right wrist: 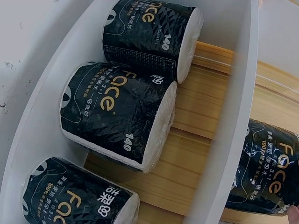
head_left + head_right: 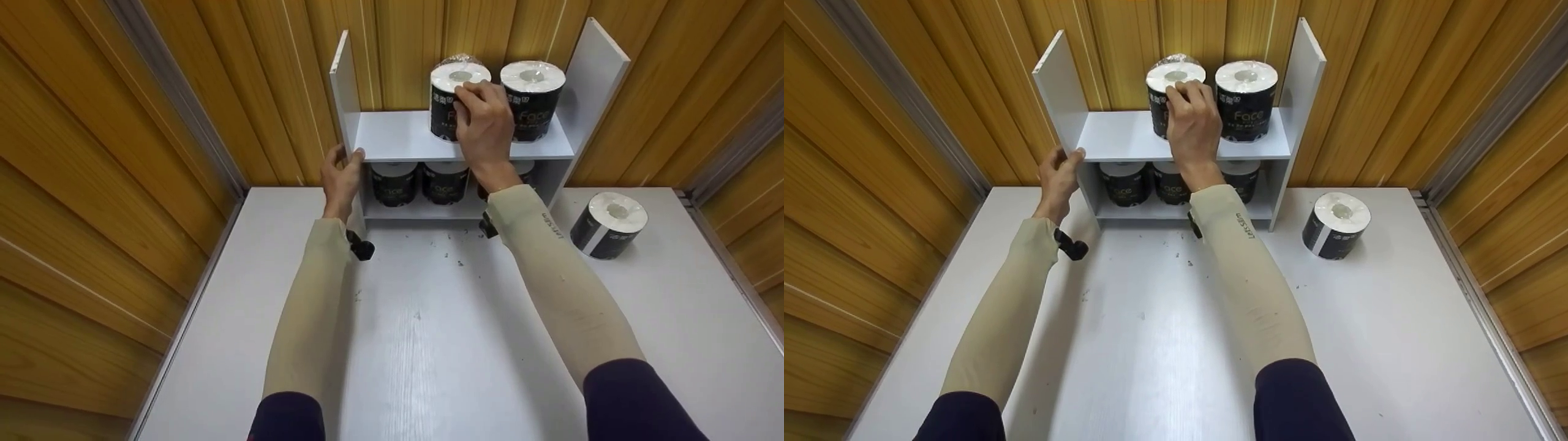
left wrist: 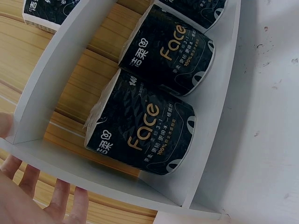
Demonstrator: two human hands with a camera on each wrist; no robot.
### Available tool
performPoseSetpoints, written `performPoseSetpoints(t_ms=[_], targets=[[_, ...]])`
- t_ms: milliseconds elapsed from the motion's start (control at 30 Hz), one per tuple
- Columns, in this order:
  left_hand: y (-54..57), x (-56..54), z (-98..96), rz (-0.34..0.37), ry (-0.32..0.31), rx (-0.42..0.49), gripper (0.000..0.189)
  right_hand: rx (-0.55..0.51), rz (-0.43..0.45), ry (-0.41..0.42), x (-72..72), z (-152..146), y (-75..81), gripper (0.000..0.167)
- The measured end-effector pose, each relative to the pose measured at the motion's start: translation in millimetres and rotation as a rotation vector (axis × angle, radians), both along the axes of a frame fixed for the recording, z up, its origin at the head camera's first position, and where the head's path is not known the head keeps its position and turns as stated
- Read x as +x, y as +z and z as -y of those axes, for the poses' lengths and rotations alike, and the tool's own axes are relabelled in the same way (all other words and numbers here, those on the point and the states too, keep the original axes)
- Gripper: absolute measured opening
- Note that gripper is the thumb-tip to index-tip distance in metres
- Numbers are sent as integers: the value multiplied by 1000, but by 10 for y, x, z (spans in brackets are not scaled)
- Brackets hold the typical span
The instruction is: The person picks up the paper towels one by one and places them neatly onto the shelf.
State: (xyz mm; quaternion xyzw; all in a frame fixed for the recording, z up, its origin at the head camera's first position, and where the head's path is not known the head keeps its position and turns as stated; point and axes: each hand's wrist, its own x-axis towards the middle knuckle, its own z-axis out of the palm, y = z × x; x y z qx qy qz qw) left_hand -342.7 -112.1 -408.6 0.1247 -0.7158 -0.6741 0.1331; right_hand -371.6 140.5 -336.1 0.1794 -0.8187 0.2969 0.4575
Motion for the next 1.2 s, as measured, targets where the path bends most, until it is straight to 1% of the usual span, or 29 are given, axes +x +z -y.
performPoseSetpoints(t_ms=[300,467,633,733,867,1067,1200], targets=[[1,-4,-15,-33,-5,-20,51,2,40,-16,51,-10,26,24],[-4,3,-21,-28,-9,-23,52,20,87,-13,96,-30,25,29],[5,-9,-21,-29,-13,-8,51,64,143,-6,131,-64,32,37],[3,-17,-27,-24,-13,-7,51,93,161,-4,153,-81,28,40],[-10,-13,-38,-11,-10,-14,51,100,157,1,186,-104,0,43],[-12,1,-43,3,-10,-15,51,56,108,26,237,-143,-71,40],[-8,-2,-42,-12,-2,-22,51,48,74,37,270,-178,-109,37]])
